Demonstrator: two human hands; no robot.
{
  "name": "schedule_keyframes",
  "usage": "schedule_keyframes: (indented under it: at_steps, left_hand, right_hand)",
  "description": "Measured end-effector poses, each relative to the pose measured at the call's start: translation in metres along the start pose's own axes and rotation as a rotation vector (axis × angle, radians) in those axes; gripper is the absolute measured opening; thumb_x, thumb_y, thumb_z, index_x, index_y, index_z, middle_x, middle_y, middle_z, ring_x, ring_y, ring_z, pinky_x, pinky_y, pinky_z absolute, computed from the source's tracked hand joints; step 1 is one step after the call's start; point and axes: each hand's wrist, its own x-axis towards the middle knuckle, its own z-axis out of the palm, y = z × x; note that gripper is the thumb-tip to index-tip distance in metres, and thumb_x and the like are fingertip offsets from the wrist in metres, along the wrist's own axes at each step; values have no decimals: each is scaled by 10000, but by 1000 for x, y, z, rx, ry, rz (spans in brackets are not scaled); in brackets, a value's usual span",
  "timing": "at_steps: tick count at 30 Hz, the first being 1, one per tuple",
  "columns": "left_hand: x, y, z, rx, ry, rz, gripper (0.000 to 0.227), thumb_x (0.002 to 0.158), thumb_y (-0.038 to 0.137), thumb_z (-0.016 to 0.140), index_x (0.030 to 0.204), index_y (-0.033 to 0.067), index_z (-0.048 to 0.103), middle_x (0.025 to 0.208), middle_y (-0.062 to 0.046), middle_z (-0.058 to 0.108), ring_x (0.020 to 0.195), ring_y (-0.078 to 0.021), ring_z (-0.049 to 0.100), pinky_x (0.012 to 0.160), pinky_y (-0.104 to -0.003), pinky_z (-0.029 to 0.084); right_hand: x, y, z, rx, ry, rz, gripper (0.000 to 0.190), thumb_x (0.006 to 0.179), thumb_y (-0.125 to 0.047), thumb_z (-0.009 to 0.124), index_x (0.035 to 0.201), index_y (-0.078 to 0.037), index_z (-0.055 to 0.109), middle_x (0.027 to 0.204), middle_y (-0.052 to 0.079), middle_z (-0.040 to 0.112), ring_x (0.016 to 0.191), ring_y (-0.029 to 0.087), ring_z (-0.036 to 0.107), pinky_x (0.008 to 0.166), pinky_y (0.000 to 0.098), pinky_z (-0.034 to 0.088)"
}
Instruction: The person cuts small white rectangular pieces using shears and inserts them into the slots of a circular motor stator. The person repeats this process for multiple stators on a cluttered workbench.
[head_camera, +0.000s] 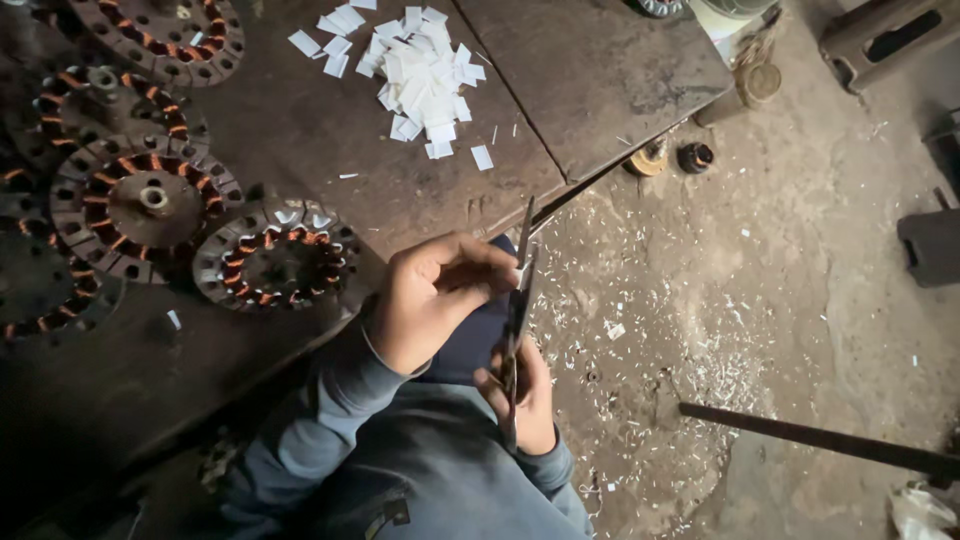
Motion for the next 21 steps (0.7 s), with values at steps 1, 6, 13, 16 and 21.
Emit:
schedule_keyframes:
  at_steps: [1,6,13,16,21]
  left_hand:
    - [-2,0,-1,15,-1,23,135,929,-37,725,1063,-45,706,1038,-65,762,973,-91,712,893,-250,582]
    - [-13,8,-8,62,-46,47,172,923,-55,702,1094,-42,712,1045,-72,768,991,-108,738,912,-260,601]
    - [-16,20,-7,118,-85,69,144,931,-7,737,1064,-44,697,1019,-73,769,959,-105,734,870,-254,597]
    - [-25,26,-8,325,26,223,131,918,14,786,1022,-40,726,992,-84,773,907,-114,729,814,-248,581]
    - [-56,28,-19,120,174,93,162,929,13,732,1084,-29,710,1002,-52,772,929,-104,746,824,-238,611]
  right_hand:
    - [1,-4,1,-27,-19,-78,305,829,-35,745,1030,-59,517,886,-23,471,797,76,456,704,211,395]
    - [10,-13,0,-247,-15,-352,315,853,-31,747,1025,-53,484,929,-3,461,849,87,439,764,219,403]
    - [0,3,10,-24,139,-254,227,832,39,733,809,-34,520,729,-17,515,662,60,459,605,223,400]
    - [7,-4,14,-54,148,-135,233,820,22,751,814,-35,525,703,-22,510,645,54,450,585,227,394]
    - [58,-37,5,-579,46,-208,251,748,-56,781,905,-14,589,712,69,576,639,179,521,594,316,464]
